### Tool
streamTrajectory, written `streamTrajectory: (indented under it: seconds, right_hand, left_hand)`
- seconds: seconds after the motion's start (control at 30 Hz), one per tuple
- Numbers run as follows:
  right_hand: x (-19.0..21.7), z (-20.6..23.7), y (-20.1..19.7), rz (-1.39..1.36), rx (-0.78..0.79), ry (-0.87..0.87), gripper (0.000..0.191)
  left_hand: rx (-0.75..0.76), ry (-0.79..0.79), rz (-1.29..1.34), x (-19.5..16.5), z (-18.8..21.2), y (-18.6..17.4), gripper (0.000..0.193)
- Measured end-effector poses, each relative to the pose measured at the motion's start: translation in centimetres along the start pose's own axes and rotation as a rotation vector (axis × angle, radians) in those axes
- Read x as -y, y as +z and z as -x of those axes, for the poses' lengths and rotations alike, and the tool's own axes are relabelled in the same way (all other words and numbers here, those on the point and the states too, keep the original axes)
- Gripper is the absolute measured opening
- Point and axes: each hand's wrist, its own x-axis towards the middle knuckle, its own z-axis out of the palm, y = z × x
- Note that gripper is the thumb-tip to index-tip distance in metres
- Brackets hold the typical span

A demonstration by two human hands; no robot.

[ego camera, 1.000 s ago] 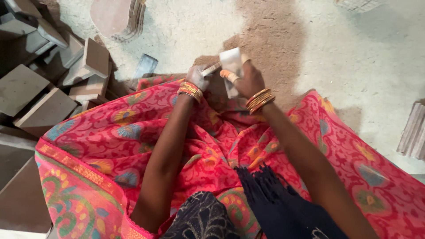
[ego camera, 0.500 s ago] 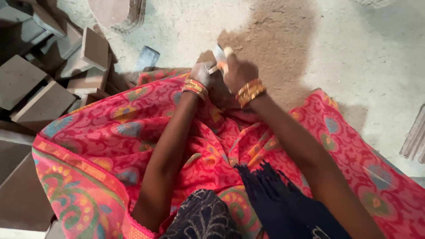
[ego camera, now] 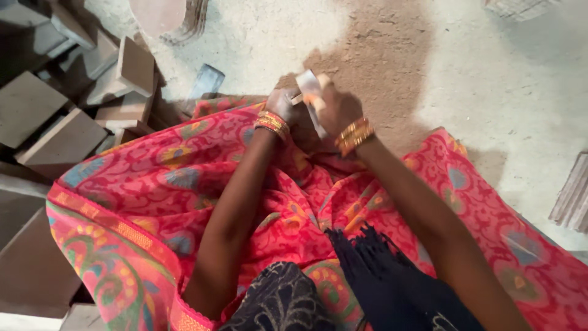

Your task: The person sits on the floor and smooths rectangular wooden pieces using a sanding block. They hold each piece with the left hand and rub the surface with the sanding block in the right hand, repeating the motion across multiple pieces.

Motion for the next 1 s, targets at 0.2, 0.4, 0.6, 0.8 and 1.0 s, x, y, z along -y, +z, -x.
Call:
streamTrajectory:
  seconds: [0.2, 0.4, 0.6, 0.8, 1.0]
  right_hand:
    - [0.8, 0.8, -0.2, 0.165, -0.033, -0.032, 0.044]
    - [2.7, 1.8, -0.4, 0.077, -0.055, -0.029, 0.043]
    - [1.3, 0.2, 0.4, 0.166, -0.097, 0.072, 0.030]
    - [-3.2, -0.9, -0.3, 0.140, -0.163, 0.117, 0.049]
    - [-2.1, 0.1, 1.0, 0.183, -0.099, 0.040, 0.049]
  left_hand:
    - [-0.109, 0.230, 0.100, -0.7, 0.3, 0.2, 0.012]
    - [-0.027, -0.018, 0.162, 0.7, -0.2, 1.0, 0.014]
    - [-0.041, 0.106, 0.106, 0.2, -0.5, 0.2, 0.010]
    - [0.164, -0.050, -0.123, -0.5, -1.1, -0.6, 0.014]
    - [0.005, 0.072, 0.054, 0.1, -0.6, 0.0, 0.028]
